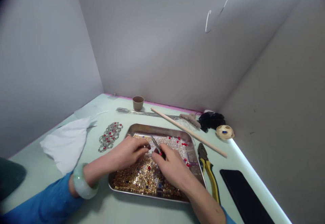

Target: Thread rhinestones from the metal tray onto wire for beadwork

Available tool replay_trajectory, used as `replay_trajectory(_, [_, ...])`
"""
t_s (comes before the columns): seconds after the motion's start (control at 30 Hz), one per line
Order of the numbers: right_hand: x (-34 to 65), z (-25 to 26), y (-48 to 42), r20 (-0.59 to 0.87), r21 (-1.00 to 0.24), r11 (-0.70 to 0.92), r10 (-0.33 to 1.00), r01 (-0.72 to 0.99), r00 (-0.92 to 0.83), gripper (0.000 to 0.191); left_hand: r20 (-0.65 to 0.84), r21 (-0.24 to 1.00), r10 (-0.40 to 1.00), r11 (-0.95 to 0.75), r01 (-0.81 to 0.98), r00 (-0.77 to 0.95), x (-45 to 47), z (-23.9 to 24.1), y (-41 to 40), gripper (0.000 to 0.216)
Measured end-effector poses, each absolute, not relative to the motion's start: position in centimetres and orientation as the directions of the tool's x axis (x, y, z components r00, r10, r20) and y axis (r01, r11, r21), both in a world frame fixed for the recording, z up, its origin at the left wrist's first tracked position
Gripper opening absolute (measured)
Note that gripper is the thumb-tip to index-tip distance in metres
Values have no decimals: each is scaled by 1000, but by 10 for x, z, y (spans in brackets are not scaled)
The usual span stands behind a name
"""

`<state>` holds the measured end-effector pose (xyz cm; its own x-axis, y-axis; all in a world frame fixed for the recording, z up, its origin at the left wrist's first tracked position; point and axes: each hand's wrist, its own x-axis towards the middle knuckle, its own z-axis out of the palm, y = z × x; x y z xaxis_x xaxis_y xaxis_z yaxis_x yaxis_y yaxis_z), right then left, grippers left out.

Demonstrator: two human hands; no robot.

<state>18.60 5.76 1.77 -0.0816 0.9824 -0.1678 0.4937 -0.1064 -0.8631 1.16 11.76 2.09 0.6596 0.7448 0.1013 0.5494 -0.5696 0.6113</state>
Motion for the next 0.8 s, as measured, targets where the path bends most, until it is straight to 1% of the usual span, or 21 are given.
replay_trajectory(0.07, [186, 17, 57, -89, -842, -37, 994, 539, -70, 21, 88, 696, 749, -518, 497, 657, 13, 18, 116, 24])
replay_trajectory(0.1, [186, 17, 57, -71, -847, -24, 995, 531, -69, 22, 51, 761, 752, -455, 462, 657, 13, 16, 115, 26])
replay_trajectory(0.17, [187, 17, 57, -56, -863, -13, 996, 506, -69, 23, -57, 883, 746, -272, 382, 663, 15, 11, 115, 29])
replay_trajectory(0.23, [187, 17, 57, -16, -848, 19, 998, 530, -61, 24, -129, 941, 739, -118, 316, 661, 16, 6, 115, 32])
replay_trajectory(0.27, [187, 16, 57, 16, -826, 45, 998, 562, -55, 23, -129, 953, 745, -89, 290, 654, 17, 4, 115, 32])
replay_trajectory(0.4, [185, 15, 55, 129, -712, 130, 990, 690, -54, 20, -72, 983, 751, -59, 176, 656, 17, 6, 115, 28])
replay_trajectory(0.47, [185, 15, 53, 149, -681, 152, 987, 716, -67, 20, -78, 997, 733, 43, 69, 675, 15, 8, 114, 26])
replay_trajectory(0.53, [184, 15, 52, 163, -659, 174, 983, 732, -86, 20, -129, 978, 696, 205, -23, 707, 14, 11, 111, 24])
replay_trajectory(0.6, [184, 15, 51, 173, -636, 200, 978, 745, -114, 19, -188, 944, 658, 327, -51, 729, 12, 13, 109, 23])
replay_trajectory(0.63, [183, 16, 51, 178, -626, 216, 975, 749, -133, 18, -206, 933, 647, 356, -52, 734, 12, 14, 108, 23])
replay_trajectory(0.7, [182, 16, 51, 189, -607, 252, 967, 754, -171, 16, -217, 928, 647, 370, -52, 731, 12, 16, 106, 24])
replay_trajectory(0.8, [182, 16, 49, 201, -580, 282, 959, 764, -201, 15, -204, 937, 669, 346, -56, 715, 13, 17, 105, 24])
